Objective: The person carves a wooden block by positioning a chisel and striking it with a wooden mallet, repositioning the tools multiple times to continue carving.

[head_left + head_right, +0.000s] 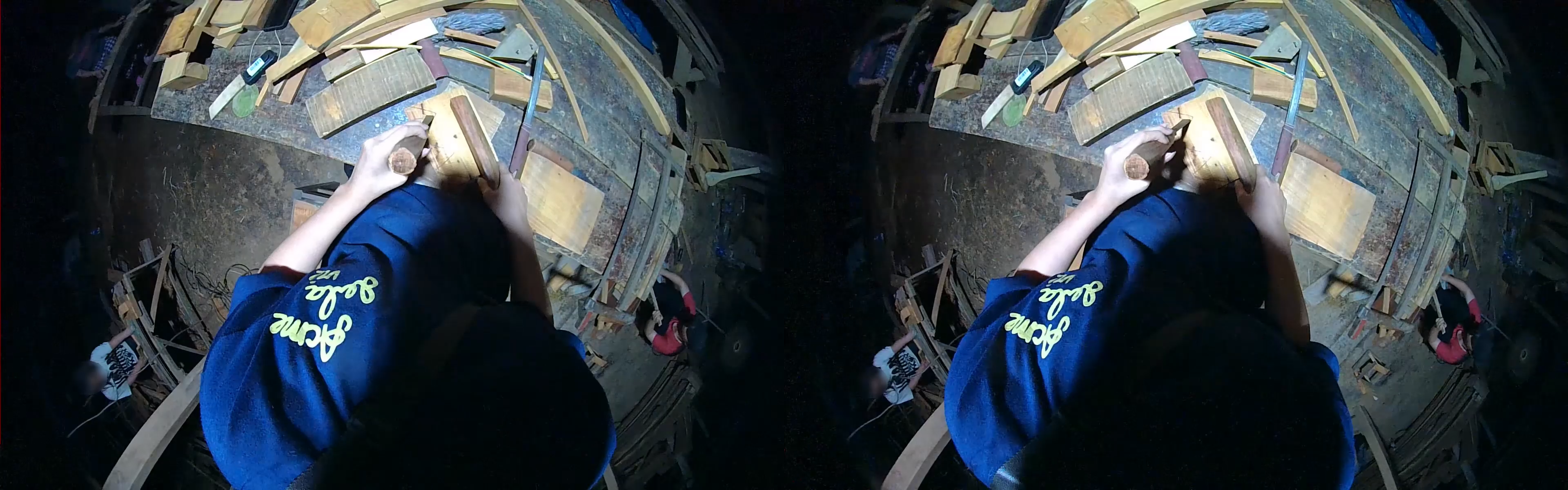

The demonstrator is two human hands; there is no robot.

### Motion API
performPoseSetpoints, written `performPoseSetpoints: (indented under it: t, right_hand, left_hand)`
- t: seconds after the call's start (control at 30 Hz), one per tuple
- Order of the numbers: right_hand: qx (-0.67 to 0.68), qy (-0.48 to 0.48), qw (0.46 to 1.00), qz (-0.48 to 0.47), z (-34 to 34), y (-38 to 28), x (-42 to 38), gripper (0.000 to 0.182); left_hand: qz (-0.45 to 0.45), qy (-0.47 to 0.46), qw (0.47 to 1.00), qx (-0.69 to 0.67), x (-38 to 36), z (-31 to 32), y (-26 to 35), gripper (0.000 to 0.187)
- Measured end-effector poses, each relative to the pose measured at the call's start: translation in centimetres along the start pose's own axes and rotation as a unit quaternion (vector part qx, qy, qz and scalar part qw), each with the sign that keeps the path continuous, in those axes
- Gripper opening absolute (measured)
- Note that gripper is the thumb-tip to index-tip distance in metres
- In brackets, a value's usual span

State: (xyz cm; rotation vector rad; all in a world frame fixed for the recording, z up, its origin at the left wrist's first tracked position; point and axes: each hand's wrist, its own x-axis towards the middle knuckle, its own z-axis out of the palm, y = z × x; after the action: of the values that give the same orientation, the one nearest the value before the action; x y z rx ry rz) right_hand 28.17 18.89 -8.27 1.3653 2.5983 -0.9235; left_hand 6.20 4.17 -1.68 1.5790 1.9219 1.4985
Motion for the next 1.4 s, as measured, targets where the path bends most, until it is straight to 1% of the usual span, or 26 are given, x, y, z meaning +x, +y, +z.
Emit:
performPoseSetpoints:
  t: [0.03, 0.1, 0.13, 0.2, 0.23, 0.27, 0.33, 0.37, 0.43, 0.47, 0.5, 0.53, 0.6, 0.63, 0.67, 0.73, 0.87, 0.93, 1.0, 1.07, 1.1, 1.13, 1.2, 1.27, 1.33, 1.4]
  right_hand:
    - [0.0, 0.0, 1.0, 0.0, 0.0, -0.1, 0.0, 0.039]
    - [-0.013, -0.006, 1.0, 0.009, -0.3, -0.3, -0.1, 0.038]
    - [-0.014, -0.007, 1.0, 0.008, -0.4, -0.5, -0.1, 0.038]
    - [-0.01, -0.013, 0.999, 0.029, -0.7, -1.0, -0.1, 0.039]
    - [-0.011, -0.013, 0.999, 0.028, -0.8, -0.9, 0.0, 0.039]
    - [-0.004, -0.016, 1.0, 0.018, -0.9, -0.7, 0.1, 0.04]
    - [0.002, -0.021, 1.0, 0.008, -1.2, -0.9, 0.1, 0.041]
    - [0.019, -0.015, 1.0, 0.009, -1.6, -1.0, 0.2, 0.044]
    - [0.034, -0.008, 0.999, 0.009, -2.5, -1.5, 0.7, 0.047]
    - [0.05, 0.007, 0.999, 0.009, -3.0, -1.6, 1.0, 0.051]
    - [0.067, 0.022, 0.997, 0.008, -3.4, -1.7, 1.3, 0.055]
    - [0.066, 0.024, 0.997, 0.008, -3.6, -1.6, 1.7, 0.055]
    - [0.084, 0.086, 0.993, -0.001, -4.1, -1.6, 2.5, 0.067]
    - [0.1, 0.063, 0.993, 0.017, -5.7, -3.0, 2.4, 0.07]
    - [0.09, 0.095, 0.991, -0.013, -6.0, -3.1, 2.6, 0.068]
    - [0.108, 0.098, 0.989, -0.032, -7.4, -4.3, 2.8, 0.065]
    - [0.126, 0.084, 0.987, -0.044, -9.4, -6.5, 2.5, 0.061]
    - [0.122, 0.079, 0.988, -0.049, -9.7, -7.2, 2.3, 0.057]
    - [0.119, 0.083, 0.988, -0.06, -9.6, -7.3, 2.0, 0.055]
    - [0.117, 0.087, 0.987, -0.07, -9.6, -7.3, 1.9, 0.054]
    - [0.116, 0.079, 0.988, -0.065, -9.6, -7.2, 1.8, 0.057]
    - [0.116, 0.071, 0.989, -0.061, -9.6, -7.2, 1.8, 0.061]
    - [0.109, 0.076, 0.99, -0.056, -9.9, -7.5, 1.6, 0.062]
    - [0.102, 0.081, 0.99, -0.05, -10.4, -7.9, 1.3, 0.063]
    - [0.112, 0.114, 0.985, -0.064, -11.1, -8.6, 1.0, 0.057]
    - [0.086, 0.134, 0.984, -0.083, -11.9, -9.1, 1.1, 0.058]
  left_hand:
    - [0.0, 0.001, 1.0, 0.0, 0.3, -0.1, 0.0, 0.03]
    - [-0.043, 0.007, 0.999, -0.009, 1.3, -0.3, 0.0, 0.029]
    - [-0.044, 0.029, 0.999, -0.009, 2.0, -0.2, 0.1, 0.028]
    - [-0.078, 0.014, 0.997, -0.007, 3.6, -0.6, 0.0, 0.025]
    - [-0.101, -0.015, 0.995, -0.011, 4.4, -0.9, -0.3, 0.025]
    - [-0.081, -0.008, 0.997, 0.005, 5.2, -1.0, -0.6, 0.026]
    - [-0.085, -0.041, 0.996, -0.007, 6.7, -1.1, -1.9, 0.027]
    - [-0.068, -0.053, 0.996, 0.014, 7.4, -1.3, -2.4, 0.029]
    - [-0.079, -0.06, 0.995, -0.008, 8.6, -1.5, -3.0, 0.03]
    - [-0.076, -0.055, 0.995, -0.015, 9.1, -1.5, -3.3, 0.031]
    - [-0.067, -0.065, 0.996, 0.003, 9.5, -1.4, -5.1, 0.031]
    - [-0.066, -0.065, 0.996, 0.003, 9.8, -1.4, -5.3, 0.031]
    - [-0.102, -0.085, 0.991, -0.006, 10.1, -1.4, -5.8, 0.032]
    - [-0.087, -0.079, 0.993, -0.033, 10.2, -1.2, -5.8, 0.032]
    - [-0.086, -0.078, 0.993, -0.033, 10.4, -1.0, -5.8, 0.032]
    - [-0.089, -0.082, 0.987, -0.109, 11.0, -0.9, -5.4, 0.033]
    - [-0.103, -0.145, 0.984, -0.002, 12.7, -1.6, -5.9, 0.031]
    - [-0.111, -0.161, 0.981, -0.01, 12.9, -1.7, -6.0, 0.032]
    - [-0.085, -0.179, 0.974, -0.108, 13.0, -1.6, -6.0, 0.034]
    - [-0.089, -0.187, 0.972, -0.11, 13.0, -1.6, -6.0, 0.035]
    - [-0.092, -0.196, 0.97, -0.111, 13.0, -1.6, -6.0, 0.035]
    - [-0.092, -0.196, 0.97, -0.111, 13.0, -1.5, -6.1, 0.035]
    - [-0.085, -0.175, 0.98, -0.039, 13.1, -1.2, -6.5, 0.036]
    - [-0.092, -0.175, 0.979, -0.042, 13.0, -0.9, -7.1, 0.037]
    - [-0.101, -0.176, 0.978, -0.045, 12.9, -0.7, -7.4, 0.038]
    - [-0.073, -0.167, 0.982, -0.049, 12.8, -0.7, -7.6, 0.039]
